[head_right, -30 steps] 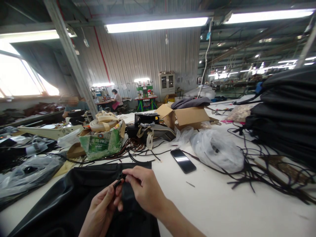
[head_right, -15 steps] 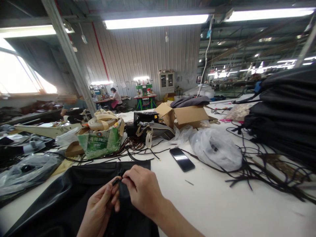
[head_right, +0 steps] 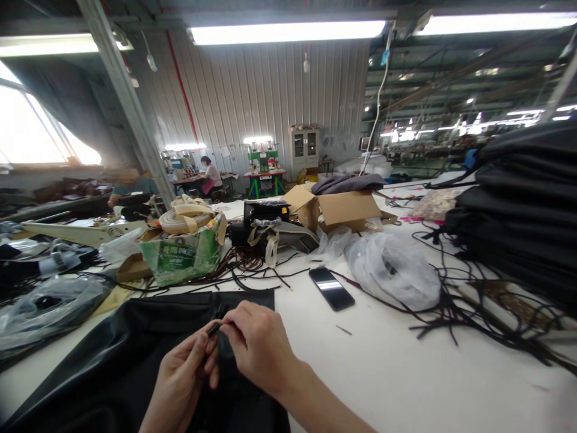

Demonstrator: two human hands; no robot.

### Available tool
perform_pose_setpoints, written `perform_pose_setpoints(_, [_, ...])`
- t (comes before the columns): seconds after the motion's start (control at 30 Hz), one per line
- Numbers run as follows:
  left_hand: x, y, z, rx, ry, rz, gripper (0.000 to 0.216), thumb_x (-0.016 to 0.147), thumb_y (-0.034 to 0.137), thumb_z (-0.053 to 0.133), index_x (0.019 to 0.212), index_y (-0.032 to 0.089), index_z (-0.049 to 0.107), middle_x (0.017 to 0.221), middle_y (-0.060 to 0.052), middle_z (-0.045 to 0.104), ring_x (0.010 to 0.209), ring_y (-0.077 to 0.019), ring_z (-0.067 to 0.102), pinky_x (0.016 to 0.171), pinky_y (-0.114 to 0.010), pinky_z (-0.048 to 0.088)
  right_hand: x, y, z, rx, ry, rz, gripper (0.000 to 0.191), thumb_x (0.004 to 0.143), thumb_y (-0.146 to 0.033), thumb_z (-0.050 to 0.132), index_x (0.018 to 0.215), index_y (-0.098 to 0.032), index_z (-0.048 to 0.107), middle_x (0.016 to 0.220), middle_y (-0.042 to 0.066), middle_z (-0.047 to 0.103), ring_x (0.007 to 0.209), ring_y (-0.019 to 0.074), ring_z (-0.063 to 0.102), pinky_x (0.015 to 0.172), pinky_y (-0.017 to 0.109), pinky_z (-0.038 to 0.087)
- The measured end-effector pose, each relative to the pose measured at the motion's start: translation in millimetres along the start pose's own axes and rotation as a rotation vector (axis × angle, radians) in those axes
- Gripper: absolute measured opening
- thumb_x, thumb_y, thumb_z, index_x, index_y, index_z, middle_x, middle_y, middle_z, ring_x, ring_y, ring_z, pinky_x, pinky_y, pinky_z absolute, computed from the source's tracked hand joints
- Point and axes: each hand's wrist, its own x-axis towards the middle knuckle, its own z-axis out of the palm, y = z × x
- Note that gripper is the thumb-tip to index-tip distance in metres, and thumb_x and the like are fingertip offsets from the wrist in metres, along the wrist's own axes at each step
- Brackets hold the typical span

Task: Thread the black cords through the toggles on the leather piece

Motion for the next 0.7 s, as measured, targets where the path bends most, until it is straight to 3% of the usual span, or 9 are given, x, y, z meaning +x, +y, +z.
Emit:
perform_pose_setpoints(0.17, [2, -4, -3, 0.028, -0.008, 0.027, 0.074, 0.076, 0.066, 0.097, 0.117, 0.006, 0.084, 0.063, 0.002, 0.053, 0.049, -0.0113, 0.051, 0.043, -0.023, 0.047, 0, 1, 1, -0.016, -0.033, -0.063, 0.018, 0.107, -0.016, 0.061, 0.114, -0.023, 0.076, 0.101, 0.004, 0.076, 0.091, 0.019, 0.072, 0.081, 0.031, 0.053])
perform_pose_setpoints(0.7, [1, -12, -6, 0.159, -0.011, 0.098, 0.07, 0.082, 0.068, 0.091, 0.119, 0.009, 0.085, 0.06, 0.002, 0.057, 0.044, -0.0148, 0.057, 0.042, -0.026, 0.051, -2, 2, 7, -0.287, -0.1, -0.103, 0.021, 0.112, -0.02, 0.05, 0.1, -0.021, 0.067, 0.092, 0.004, 0.069, 0.084, 0.0203, 0.064, 0.074, 0.038, 0.041])
